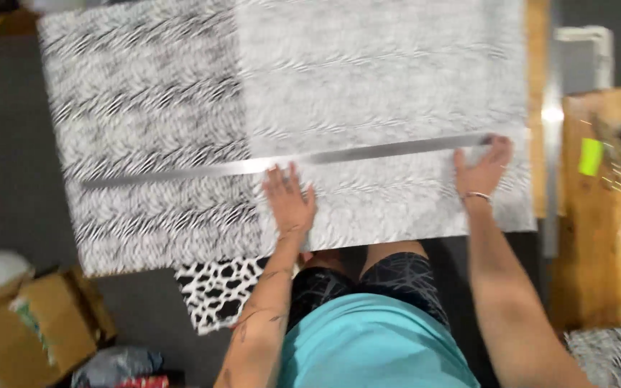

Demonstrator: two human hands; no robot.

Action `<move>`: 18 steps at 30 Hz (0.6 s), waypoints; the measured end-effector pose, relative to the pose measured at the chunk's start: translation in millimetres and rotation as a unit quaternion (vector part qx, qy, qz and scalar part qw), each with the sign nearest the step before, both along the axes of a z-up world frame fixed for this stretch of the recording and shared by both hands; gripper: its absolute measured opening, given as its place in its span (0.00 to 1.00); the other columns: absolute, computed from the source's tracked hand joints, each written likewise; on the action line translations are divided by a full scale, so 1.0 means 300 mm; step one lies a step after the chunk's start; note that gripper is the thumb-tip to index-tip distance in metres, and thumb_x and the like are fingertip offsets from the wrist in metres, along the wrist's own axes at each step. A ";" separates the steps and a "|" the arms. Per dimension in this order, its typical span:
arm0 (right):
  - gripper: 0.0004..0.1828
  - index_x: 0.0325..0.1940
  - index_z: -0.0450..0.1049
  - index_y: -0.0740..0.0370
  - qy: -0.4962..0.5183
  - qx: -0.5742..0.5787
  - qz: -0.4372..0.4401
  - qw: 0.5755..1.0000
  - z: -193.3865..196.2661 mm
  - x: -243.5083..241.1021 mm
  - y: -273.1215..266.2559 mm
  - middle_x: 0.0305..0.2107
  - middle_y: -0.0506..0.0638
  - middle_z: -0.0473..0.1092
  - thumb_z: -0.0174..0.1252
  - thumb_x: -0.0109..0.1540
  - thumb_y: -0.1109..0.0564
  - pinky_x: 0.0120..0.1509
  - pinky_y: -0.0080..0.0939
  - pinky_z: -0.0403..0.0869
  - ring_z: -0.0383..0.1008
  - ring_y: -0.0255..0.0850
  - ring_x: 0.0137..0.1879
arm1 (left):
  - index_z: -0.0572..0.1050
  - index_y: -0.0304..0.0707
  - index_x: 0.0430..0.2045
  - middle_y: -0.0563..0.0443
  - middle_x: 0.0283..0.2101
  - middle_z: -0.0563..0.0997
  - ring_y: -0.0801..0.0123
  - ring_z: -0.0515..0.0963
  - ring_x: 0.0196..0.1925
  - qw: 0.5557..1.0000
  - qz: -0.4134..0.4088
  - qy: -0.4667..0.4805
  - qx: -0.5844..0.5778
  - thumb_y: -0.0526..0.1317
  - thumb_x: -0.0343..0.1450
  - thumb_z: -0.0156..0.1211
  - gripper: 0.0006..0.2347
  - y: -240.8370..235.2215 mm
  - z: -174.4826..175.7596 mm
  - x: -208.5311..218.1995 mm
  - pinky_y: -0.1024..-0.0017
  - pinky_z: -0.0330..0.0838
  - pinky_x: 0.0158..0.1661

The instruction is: The person measures a large piece of zebra-print fabric laid out on a wooden table using a long metal ruler. They repeatedly reposition the ruler across the fabric to check dimensions and smooth out the material with their hands.

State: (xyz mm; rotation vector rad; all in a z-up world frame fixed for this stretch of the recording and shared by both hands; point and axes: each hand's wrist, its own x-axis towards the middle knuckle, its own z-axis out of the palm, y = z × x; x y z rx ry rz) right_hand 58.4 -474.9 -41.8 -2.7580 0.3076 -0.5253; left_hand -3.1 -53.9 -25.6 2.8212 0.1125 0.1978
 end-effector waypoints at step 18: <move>0.39 0.75 0.52 0.64 0.125 -0.035 -0.086 0.988 0.057 0.050 -0.040 0.74 0.65 0.44 0.50 0.60 0.52 0.81 0.65 0.37 0.38 0.58 0.81 | 0.71 0.34 0.56 0.34 0.57 0.73 0.41 0.72 0.62 0.841 -0.503 -0.054 -0.191 0.40 0.72 0.53 0.18 -1.090 0.107 0.500 0.50 0.64 0.62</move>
